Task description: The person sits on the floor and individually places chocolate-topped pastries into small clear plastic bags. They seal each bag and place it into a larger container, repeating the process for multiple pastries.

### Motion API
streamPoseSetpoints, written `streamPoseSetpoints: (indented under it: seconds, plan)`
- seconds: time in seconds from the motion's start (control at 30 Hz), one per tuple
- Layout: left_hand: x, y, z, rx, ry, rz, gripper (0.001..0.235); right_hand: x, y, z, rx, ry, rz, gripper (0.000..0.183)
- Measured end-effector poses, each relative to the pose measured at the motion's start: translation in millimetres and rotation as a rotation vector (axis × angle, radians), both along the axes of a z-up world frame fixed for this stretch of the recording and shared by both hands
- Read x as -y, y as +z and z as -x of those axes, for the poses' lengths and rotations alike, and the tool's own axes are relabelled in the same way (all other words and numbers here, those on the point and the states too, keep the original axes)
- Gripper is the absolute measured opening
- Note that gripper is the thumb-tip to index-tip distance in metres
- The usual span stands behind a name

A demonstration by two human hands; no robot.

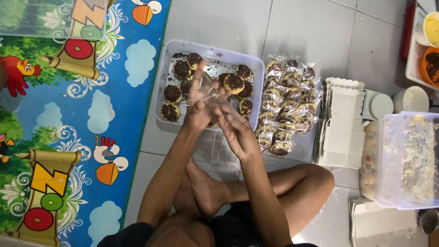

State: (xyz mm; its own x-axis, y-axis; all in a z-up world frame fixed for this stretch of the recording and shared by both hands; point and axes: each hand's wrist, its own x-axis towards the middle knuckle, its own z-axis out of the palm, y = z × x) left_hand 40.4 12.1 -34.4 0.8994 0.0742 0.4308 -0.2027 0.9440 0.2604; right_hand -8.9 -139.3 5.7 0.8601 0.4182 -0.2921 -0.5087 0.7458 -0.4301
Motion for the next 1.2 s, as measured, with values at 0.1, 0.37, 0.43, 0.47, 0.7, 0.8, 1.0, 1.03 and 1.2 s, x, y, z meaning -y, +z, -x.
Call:
streamPoseSetpoints:
  seconds: [0.1, 0.37, 0.43, 0.47, 0.7, 0.8, 1.0, 1.03, 1.2]
  plan:
    - [-11, -8, -2, -0.084, 0.083, 0.005, 0.112, 1, 1, 7, -0.019, 0.001, -0.017, 0.036]
    - [-63, -6, 17, -0.481, 0.190, 0.150, 0.111, 29, -11, -8, 0.086, 0.005, 0.512, 0.032]
    - [-66, 0, 18, -0.564, 0.233, 0.141, 0.105, 34, -17, -34, 0.230, 0.036, 0.813, 0.034]
    - [-64, 0, 18, -0.620, 0.217, 0.203, 0.102, 38, -32, -50, 0.428, 0.093, 1.130, 0.039]
    - [-42, 18, 23, -0.725, 0.136, 0.330, 0.085, 21, -81, -113, 0.724, 0.125, 1.804, 0.095]
    - [-43, 16, 24, -0.694, 0.110, 0.365, 0.078, 17, -95, -119, 0.709, 0.130, 1.867, 0.097]
    - [-45, 23, 28, -0.742, 0.128, 0.338, 0.086, 9, -92, -122, 0.764, 0.113, 1.893, 0.098]
    - [-45, 25, 28, -0.742, 0.130, 0.338, 0.086, 11, -94, -122, 0.766, 0.113, 1.892, 0.098]
    - [-44, 35, 30, -0.795, 0.108, 0.298, 0.087, 17, -110, -126, 0.760, 0.119, 1.926, 0.095]
